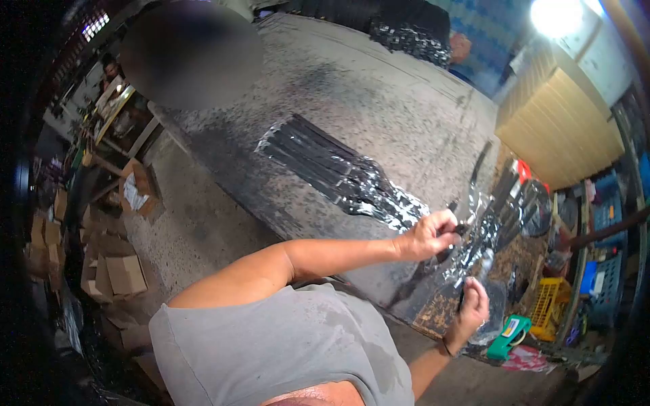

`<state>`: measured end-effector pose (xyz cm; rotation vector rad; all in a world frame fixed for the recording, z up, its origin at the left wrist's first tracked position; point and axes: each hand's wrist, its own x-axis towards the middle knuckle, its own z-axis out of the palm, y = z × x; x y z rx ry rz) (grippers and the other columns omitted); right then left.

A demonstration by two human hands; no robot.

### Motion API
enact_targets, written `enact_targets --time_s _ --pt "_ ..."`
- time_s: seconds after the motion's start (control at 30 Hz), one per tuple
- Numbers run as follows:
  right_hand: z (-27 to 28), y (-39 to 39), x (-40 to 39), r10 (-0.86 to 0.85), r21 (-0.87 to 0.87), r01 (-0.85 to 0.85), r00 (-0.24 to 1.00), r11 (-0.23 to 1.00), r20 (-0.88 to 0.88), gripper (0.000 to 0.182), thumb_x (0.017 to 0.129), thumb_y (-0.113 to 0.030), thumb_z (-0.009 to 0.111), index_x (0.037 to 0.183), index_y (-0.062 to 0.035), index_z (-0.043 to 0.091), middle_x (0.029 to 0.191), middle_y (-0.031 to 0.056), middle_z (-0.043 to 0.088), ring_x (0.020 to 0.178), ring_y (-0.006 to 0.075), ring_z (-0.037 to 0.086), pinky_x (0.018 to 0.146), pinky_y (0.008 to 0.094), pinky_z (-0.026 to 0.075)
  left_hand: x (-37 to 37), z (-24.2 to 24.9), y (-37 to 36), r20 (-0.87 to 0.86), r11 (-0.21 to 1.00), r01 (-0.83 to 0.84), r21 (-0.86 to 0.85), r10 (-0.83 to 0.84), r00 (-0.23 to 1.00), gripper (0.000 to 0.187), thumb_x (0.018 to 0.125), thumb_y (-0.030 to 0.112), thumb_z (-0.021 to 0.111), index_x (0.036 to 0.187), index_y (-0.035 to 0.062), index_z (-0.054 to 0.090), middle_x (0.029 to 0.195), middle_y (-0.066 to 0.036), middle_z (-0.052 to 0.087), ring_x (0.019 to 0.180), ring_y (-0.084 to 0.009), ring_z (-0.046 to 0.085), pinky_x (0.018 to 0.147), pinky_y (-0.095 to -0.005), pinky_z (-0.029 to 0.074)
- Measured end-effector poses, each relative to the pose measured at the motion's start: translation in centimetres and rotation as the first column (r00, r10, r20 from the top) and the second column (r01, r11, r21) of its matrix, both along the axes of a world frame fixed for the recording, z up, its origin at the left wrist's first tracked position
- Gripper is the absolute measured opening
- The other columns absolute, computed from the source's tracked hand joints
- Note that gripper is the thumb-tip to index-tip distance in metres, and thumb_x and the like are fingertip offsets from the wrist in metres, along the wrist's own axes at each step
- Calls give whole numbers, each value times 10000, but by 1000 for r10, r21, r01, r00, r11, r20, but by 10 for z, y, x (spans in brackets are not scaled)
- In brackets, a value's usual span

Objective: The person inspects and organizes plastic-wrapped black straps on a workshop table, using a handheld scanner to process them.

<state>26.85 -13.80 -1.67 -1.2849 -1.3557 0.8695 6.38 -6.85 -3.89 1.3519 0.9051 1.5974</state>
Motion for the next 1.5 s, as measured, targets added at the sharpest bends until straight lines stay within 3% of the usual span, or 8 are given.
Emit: enact_targets --time_s 0.17,0.33,0.47,0.5,0.6,1.03,1.17,1.5 --pt "-20 29 -115 263 39 -262 964 964 -35 291 940 -132 556 1172 44 554 1035 51 612 919 108 556 811 234 446 -33 0 -22 13 990 -129 -56 130 991 206 833 150 648 839 29 481 690 -40 479 659 -108 450 597 -293 434" --pt "-17 38 -140 356 -32 -365 923 931 -146 133 938 -147 559 955 -16 576 799 -20 541 658 53 486 604 203 403 -74 7 -30 -38 975 -121 -188 116 993 202 836 174 666 879 30 530 750 -40 564 725 -91 528 634 -276 461" --pt "-16 41 -146 273 -92 -286 953 954 -128 133 926 -121 551 973 -1 585 725 0 537 594 66 494 546 212 427 -80 -11 13 438 993 116 -28 -92 894 221 919 185 606 1048 12 562 881 -34 630 834 -94 593 768 -249 510" --pt "-14 42 -147 281 -94 -291 954 952 -107 134 926 -122 553 970 -1 587 725 -1 537 589 66 497 542 212 426 -82 -13 19 269 999 25 -25 -17 963 196 927 147 587 1052 -2 562 912 -49 640 851 -98 601 763 -244 510" --pt "-24 46 -142 265 -139 -296 943 945 -202 141 931 -138 557 966 -6 594 713 -15 549 574 62 505 531 211 425 -78 -4 21 411 986 164 -41 -133 902 194 914 64 571 1087 -24 566 938 -80 646 841 -123 623 758 -260 522" --pt "-25 37 -127 106 -154 -172 925 973 -364 155 942 -176 563 900 -29 587 703 -23 547 566 49 499 519 209 428 -48 -11 8 215 933 293 -208 -248 945 190 879 110 645 1009 -23 608 890 -46 647 805 -89 595 742 -240 493" --pt "-32 39 -127 105 -140 -160 937 977 -334 197 950 -211 558 893 -24 586 701 -17 550 567 49 493 519 208 421 -48 -11 -2 189 869 395 -298 -352 917 200 878 162 652 985 1 601 860 -40 633 746 -86 581 570 -242 503" --pt "-25 37 -133 105 -114 -162 914 980 -392 163 946 -158 551 878 -15 590 689 -8 559 564 59 500 521 208 411 -43 -7 8 -181 998 7 -64 -18 983 269 951 261 552 995 -3 575 961 -61 574 826 -115 551 741 -273 462"
